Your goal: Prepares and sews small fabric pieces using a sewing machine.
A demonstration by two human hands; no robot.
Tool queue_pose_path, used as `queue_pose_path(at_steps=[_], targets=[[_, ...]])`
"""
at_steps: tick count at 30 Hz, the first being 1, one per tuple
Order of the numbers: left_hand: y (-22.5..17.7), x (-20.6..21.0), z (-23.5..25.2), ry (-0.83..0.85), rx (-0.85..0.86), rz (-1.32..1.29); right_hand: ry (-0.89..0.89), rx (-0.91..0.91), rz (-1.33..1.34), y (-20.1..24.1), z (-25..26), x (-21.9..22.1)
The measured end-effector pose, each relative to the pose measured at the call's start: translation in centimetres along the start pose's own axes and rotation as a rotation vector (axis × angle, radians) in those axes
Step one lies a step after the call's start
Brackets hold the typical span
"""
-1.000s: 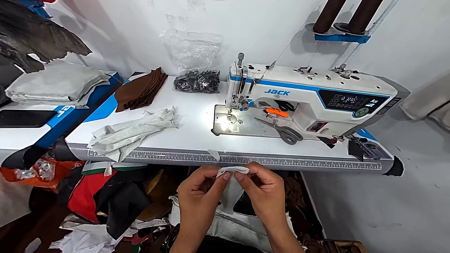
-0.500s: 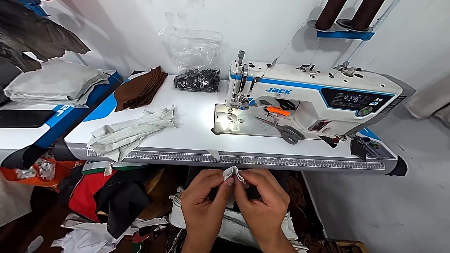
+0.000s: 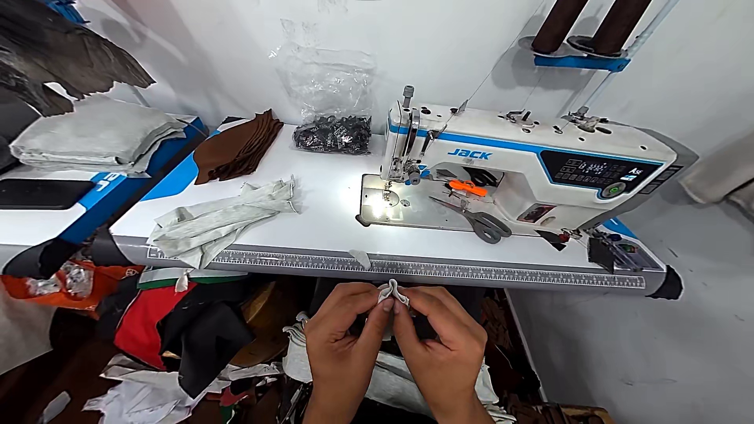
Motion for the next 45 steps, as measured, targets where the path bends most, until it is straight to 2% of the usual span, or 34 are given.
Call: queue_pose_path(at_steps=[4, 8, 16, 21, 24, 27, 31, 35, 39, 45], targets=[[0.0, 0.0, 0.0, 0.000, 0.006, 0.020, 0.028, 0.012, 0.013, 0.1, 0.0, 0.2], [-0.3, 0.2, -0.1, 0.042, 0.052, 0.151, 0.130, 0.052, -0.005, 0.2, 0.0, 0.5], [-1.4, 0.7, -0.7, 0.054, 0.199, 0.424, 0.428, 0.332, 0.201, -0.6, -0.1, 1.7], [-1.2, 0.5, -0.4, 0.047, 0.202, 0.415, 0.558, 0.456, 0.266, -1.2, 0.0, 2.3], [-0.9, 0.1, 0.0, 0.044, 0.156, 0.358, 0.640, 0.482, 0.278, -1.1, 0.2, 2.5], [-0.4, -0.1, 0.3, 0.056, 0.070, 0.224, 0.647, 0.425, 0.241, -0.9, 0.9, 2.1], [1.3, -0.4, 0.8, 0.077, -0.209, -0.064, 0.598, 0.378, 0.133, -2.5, 2.5, 1.3], [1.9, 0.1, 0.7, 0.142, -0.306, -0.186, 0.697, 0.442, 0.330, -3.2, 3.2, 3.4], [1.9, 0.3, 0.8, 0.142, -0.317, -0.206, 0.601, 0.361, 0.372, -2.9, 4.0, 4.1], [3.6, 1.1, -0.1, 0.170, -0.497, -0.334, 0.517, 0.386, 0.315, -3.2, 4.4, 3.6]])
Point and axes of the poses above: each hand's wrist, its own z-axis towards the middle knuckle, its own x-axis out of the palm, y = z × x, the point moved 10 cm from there along z, towards the middle knuckle, and after that the axes turned 3 degrees about -y, right-handed, at the moved point
